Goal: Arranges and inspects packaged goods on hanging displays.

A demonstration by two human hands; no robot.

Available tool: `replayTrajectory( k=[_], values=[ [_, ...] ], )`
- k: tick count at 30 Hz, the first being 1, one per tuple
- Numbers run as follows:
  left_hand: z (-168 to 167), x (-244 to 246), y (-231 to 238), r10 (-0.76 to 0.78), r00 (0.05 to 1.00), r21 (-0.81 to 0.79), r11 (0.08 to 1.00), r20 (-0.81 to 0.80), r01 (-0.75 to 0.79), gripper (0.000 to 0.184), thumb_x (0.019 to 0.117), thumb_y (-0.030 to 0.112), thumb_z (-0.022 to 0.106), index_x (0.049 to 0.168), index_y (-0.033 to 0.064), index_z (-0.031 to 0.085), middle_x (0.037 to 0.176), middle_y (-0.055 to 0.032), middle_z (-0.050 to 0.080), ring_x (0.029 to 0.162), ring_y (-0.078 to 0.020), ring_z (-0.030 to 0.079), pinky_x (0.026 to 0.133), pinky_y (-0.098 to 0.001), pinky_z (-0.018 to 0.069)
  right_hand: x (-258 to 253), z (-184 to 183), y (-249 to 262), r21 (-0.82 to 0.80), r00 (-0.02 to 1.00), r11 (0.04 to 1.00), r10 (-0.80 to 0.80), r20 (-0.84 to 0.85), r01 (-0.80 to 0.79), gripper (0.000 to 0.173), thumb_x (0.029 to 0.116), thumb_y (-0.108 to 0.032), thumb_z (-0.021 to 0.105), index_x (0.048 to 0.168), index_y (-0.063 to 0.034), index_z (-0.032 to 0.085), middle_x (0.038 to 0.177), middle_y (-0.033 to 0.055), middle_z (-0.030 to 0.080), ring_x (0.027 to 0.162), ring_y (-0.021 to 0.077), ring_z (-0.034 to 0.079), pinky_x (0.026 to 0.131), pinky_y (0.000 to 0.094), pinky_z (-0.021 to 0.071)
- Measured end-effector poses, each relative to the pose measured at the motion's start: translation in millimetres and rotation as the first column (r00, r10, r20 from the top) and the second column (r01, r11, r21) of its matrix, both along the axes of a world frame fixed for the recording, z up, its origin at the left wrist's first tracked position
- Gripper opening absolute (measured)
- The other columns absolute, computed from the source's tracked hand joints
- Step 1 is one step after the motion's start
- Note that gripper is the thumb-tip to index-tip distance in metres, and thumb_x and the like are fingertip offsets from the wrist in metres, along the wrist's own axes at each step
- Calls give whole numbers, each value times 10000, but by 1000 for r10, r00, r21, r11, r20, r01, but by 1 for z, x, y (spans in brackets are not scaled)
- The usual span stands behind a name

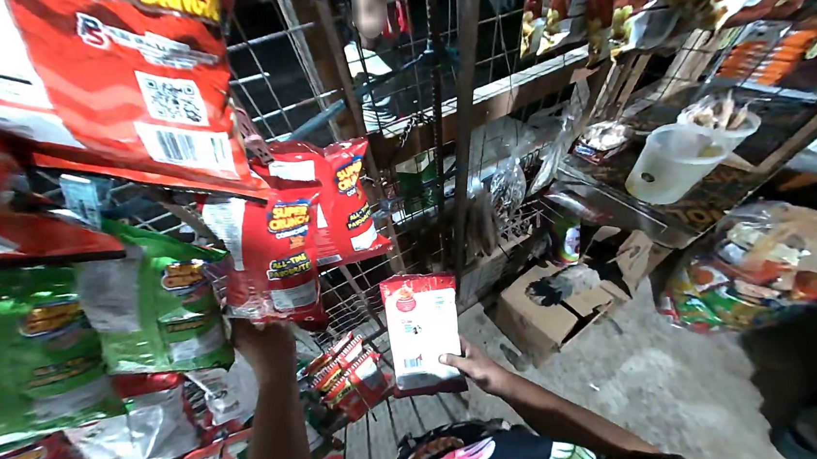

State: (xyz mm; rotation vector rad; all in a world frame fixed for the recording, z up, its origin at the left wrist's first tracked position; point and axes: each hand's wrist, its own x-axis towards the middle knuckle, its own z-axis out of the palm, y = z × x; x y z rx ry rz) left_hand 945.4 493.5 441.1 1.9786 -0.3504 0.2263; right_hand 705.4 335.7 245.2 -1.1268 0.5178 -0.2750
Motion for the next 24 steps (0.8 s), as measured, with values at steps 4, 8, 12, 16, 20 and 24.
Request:
replayTrajectory(
  k=[4,8,12,16,20,24],
  values=[
    [-13,1,4,-22,995,33,999,101,19,611,921,-27,579,1464,-191,351,1462,-401,431,1408,-426,436,1187,-454,333,-21,-5,1,14,997,997,-81,-5,81,719,957,-105,659,1545,7,260,1290,165,642,1108,181,688,977,365,578],
    [-34,3,12,-93,931,27,996,354,89,591,875,54,608,1373,-222,449,1450,-452,397,1401,-521,390,1189,-522,305,-37,-9,1,50,991,990,-130,-20,130,754,970,-155,641,1578,-14,217,1341,165,617,1145,182,674,1002,366,567],
    [-50,6,21,-158,843,33,986,514,165,536,905,232,605,1257,-171,568,1473,-446,357,1439,-530,314,1200,-540,266,-46,-9,0,95,981,977,-191,-19,192,714,955,-138,639,1546,-23,256,1249,154,663,1058,196,710,930,381,604],
    [-62,-9,32,-197,834,94,980,516,173,469,915,248,595,1227,-99,641,1468,-421,402,1428,-568,309,1201,-600,219,-54,-9,0,126,974,966,-224,-18,224,686,961,-125,615,1545,-47,264,1210,150,685,1021,213,726,899,396,619],
    [-90,-43,44,-306,842,150,952,444,267,427,932,251,595,1169,-100,656,1407,-370,477,1358,-472,427,1146,-535,340,-58,-4,0,143,967,956,-254,-27,255,663,966,-119,592,1538,-54,263,1172,130,693,980,199,733,862,382,629],
    [-125,-73,61,-423,820,177,906,385,384,310,931,212,601,1114,-24,680,1321,-288,564,1295,-367,507,1122,-452,386,-65,0,2,234,952,926,-305,2,296,688,913,-197,577,1512,-80,260,1104,99,702,943,186,733,818,378,634]
  ],
)
